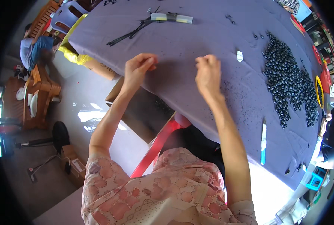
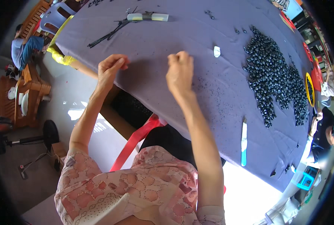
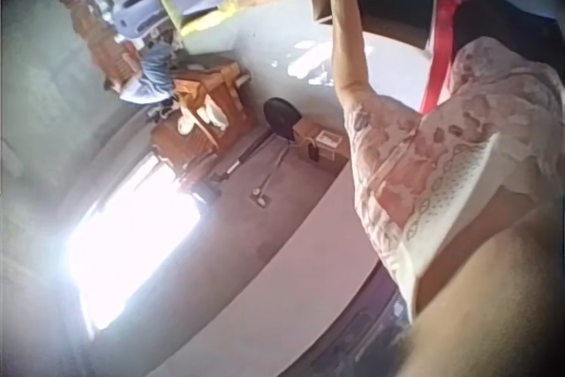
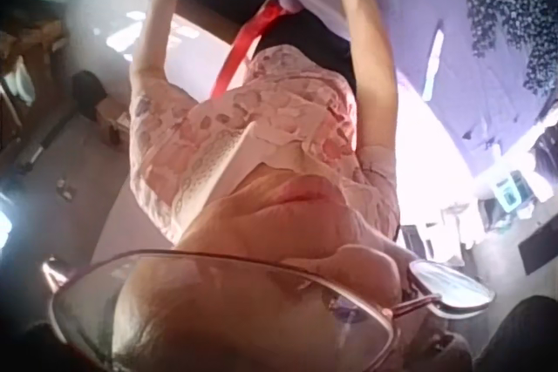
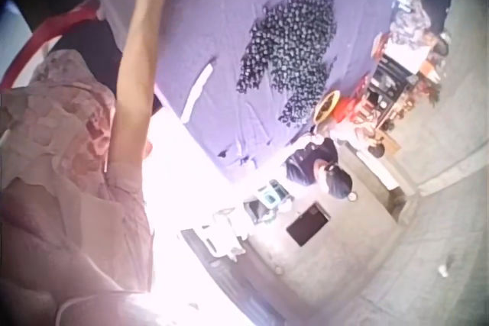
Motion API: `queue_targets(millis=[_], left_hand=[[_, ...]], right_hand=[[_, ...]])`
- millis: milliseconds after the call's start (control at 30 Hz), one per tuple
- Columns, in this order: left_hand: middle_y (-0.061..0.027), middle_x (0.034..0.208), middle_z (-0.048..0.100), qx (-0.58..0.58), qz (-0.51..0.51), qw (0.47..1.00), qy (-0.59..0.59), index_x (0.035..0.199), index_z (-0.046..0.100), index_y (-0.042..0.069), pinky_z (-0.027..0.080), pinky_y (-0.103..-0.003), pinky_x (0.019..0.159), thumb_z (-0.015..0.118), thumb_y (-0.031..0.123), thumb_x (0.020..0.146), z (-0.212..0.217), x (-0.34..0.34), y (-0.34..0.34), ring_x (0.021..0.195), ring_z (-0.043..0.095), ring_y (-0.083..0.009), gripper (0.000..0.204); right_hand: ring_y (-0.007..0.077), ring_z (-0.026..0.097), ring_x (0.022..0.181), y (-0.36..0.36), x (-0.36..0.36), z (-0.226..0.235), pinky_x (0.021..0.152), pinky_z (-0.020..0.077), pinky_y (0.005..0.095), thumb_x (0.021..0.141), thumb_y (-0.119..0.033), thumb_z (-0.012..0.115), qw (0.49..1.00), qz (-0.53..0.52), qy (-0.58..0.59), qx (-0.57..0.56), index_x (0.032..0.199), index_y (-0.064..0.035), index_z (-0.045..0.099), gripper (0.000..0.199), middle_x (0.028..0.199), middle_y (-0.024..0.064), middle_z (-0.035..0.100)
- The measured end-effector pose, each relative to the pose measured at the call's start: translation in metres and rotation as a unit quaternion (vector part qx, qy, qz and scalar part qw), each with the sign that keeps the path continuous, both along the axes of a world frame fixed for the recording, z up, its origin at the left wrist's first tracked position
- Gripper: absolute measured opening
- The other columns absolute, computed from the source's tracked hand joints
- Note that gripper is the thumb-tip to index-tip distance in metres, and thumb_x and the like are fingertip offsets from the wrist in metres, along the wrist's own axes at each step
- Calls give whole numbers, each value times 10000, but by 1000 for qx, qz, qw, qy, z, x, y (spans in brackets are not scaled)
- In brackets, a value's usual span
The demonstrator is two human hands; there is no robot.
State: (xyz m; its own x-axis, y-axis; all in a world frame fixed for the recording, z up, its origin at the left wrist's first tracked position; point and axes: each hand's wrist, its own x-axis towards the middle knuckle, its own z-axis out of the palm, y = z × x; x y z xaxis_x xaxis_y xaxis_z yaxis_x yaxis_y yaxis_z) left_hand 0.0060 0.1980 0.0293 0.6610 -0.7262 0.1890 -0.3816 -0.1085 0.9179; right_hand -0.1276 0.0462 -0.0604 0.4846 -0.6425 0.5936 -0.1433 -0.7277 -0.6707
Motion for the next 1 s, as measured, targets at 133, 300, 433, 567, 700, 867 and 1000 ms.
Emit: queue_targets(millis=[133, 300, 433, 567, 700, 867, 1000], left_hand=[[-56, 793, 603, -18, 31, 999, 16, 914, 594, -4, 444, -211, 652, 530, 95, 825, -1, 11, 24, 691, 551, -104, 148], [-50, 781, 610, -59, 82, 995, 24, 922, 597, 8, 435, -222, 652, 539, 122, 820, -4, 17, 46, 677, 545, -98, 164], [-49, 790, 605, -58, 113, 992, 20, 921, 591, 9, 431, -213, 635, 524, 102, 830, -10, 15, 66, 655, 529, -89, 147], [-49, 787, 605, -39, 109, 993, -10, 921, 590, 6, 430, -208, 627, 513, 79, 833, -3, 1, 57, 647, 524, -84, 138], [-40, 770, 609, -4, 55, 996, -64, 892, 606, 14, 435, -207, 624, 518, 53, 823, -10, -9, 40, 662, 528, -80, 119], [-45, 817, 604, 80, -84, 986, -118, 903, 605, 19, 460, -215, 634, 525, 49, 820, -22, -34, -10, 686, 546, -87, 119], [-54, 821, 614, 105, -234, 962, -94, 910, 594, 11, 474, -233, 651, 539, 13, 798, -43, -50, -75, 748, 580, -107, 125]], right_hand=[[296, 482, 775, 54, 14, 5, 671, 401, 372, 712, 1, 505, 991, 113, -35, -60, 795, -13, 550, 96, 836, 134, 485], [254, 468, 723, 124, 14, 23, 642, 401, 349, 653, -58, 516, 965, 216, -19, -150, 697, -34, 520, 50, 812, 115, 465], [205, 453, 788, 166, 31, -2, 697, 387, 279, 691, -144, 511, 942, 260, 10, -213, 691, -57, 588, 115, 812, 90, 490], [238, 477, 878, 177, 40, -29, 747, 408, 316, 693, -124, 505, 948, 238, 51, -204, 749, -33, 588, 134, 872, 107, 508], [280, 509, 833, 161, -5, 0, 728, 417, 355, 724, -44, 481, 934, 346, -53, -70, 792, 14, 566, 123, 963, 154, 500], [260, 535, 829, 82, -89, 33, 709, 441, 340, 674, -36, 609, 991, 118, -55, -42, 878, -43, 580, 206, 931, 113, 539], [297, 509, 858, 22, -155, 13, 752, 410, 378, 713, -57, 595, 991, -108, 75, 4, 918, -27, 564, 210, 960, 126, 519]])
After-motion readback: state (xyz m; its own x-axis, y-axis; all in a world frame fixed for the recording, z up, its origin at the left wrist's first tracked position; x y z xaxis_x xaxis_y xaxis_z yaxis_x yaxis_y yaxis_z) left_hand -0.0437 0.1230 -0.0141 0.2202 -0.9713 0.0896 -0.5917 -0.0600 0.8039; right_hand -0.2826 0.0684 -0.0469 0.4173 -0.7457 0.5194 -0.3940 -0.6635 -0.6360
